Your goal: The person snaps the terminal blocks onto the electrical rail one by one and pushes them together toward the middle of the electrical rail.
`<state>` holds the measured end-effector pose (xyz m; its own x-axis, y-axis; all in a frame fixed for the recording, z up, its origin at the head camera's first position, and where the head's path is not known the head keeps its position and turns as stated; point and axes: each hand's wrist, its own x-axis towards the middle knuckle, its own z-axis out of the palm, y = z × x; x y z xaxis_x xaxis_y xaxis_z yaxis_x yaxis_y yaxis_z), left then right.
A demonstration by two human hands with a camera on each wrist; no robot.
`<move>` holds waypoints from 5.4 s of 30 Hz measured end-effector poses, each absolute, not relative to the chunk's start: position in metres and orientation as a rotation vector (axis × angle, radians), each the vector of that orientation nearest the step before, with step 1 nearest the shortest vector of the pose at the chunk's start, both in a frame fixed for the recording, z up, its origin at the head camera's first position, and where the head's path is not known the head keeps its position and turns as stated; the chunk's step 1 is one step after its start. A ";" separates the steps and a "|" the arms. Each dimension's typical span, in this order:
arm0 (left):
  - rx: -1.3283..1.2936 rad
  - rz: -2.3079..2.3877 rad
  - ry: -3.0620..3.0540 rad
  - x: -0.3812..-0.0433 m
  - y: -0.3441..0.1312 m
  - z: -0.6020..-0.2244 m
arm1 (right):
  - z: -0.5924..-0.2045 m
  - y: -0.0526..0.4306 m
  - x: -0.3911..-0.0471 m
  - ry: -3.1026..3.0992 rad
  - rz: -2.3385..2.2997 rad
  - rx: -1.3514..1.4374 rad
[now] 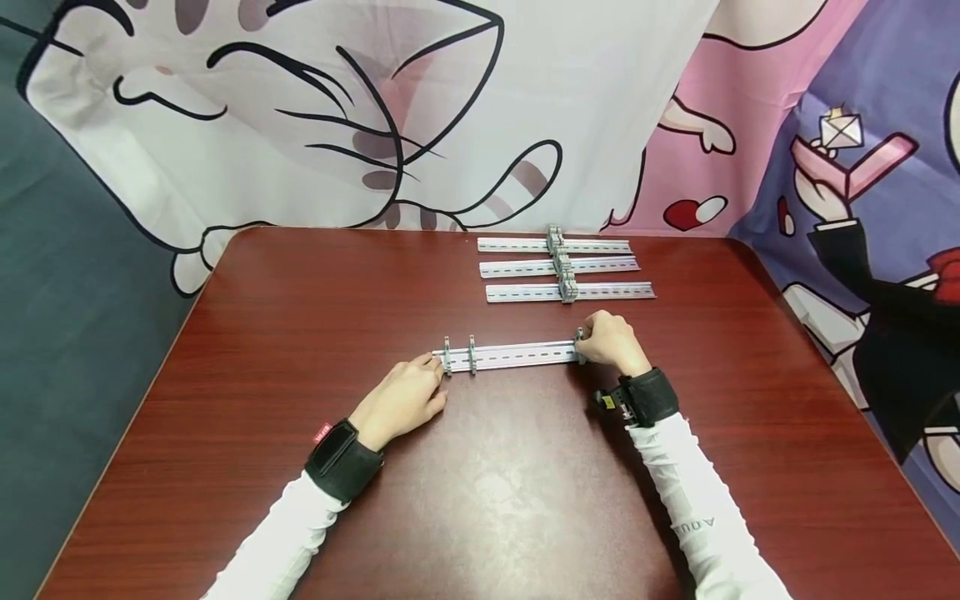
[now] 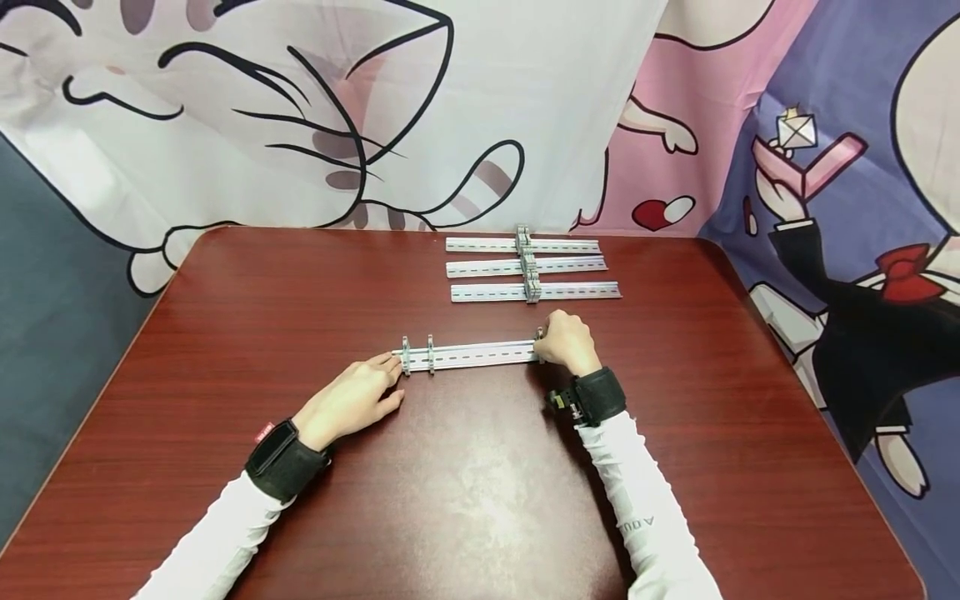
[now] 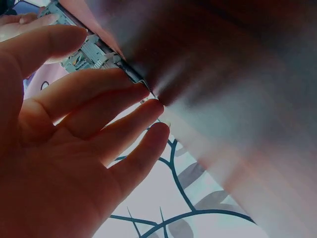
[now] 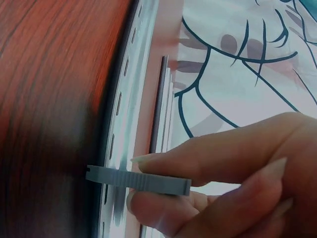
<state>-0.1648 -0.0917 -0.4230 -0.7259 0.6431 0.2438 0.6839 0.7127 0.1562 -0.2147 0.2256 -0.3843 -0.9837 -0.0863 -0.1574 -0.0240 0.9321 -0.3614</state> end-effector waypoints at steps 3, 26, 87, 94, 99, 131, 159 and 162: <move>-1.091 -0.374 -2.793 -0.164 -0.093 -0.421 | -0.387 0.225 -0.215 2.922 -0.566 -0.109; -1.111 -0.468 -2.855 -0.165 -0.095 -0.417 | -0.389 0.192 -0.217 2.887 -0.606 -0.187; -1.051 -0.356 -2.767 -0.161 -0.096 -0.417 | -0.387 0.093 -0.204 3.064 -0.382 -0.137; -1.054 -0.369 -2.768 -0.162 -0.097 -0.418 | -0.383 0.103 -0.207 3.025 -0.377 -0.097; -1.051 -0.374 -2.777 -0.163 -0.096 -0.419 | -0.381 0.111 -0.209 3.014 -0.358 -0.063; -1.049 -0.418 -2.781 -0.163 -0.096 -0.418 | -0.375 0.135 -0.216 2.989 -0.312 0.101; -1.053 -0.403 -2.779 -0.163 -0.098 -0.418 | -0.373 0.129 -0.210 3.059 -0.285 0.054; -1.049 -0.414 -2.780 -0.162 -0.098 -0.418 | -0.371 0.121 -0.205 3.080 -0.284 0.006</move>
<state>-0.1623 -0.0983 -0.4185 -0.7466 0.6255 0.2266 0.6644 0.7186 0.2054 -0.2053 0.1210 -0.3713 -0.9988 -0.0006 -0.0486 0.0083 0.9831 -0.1827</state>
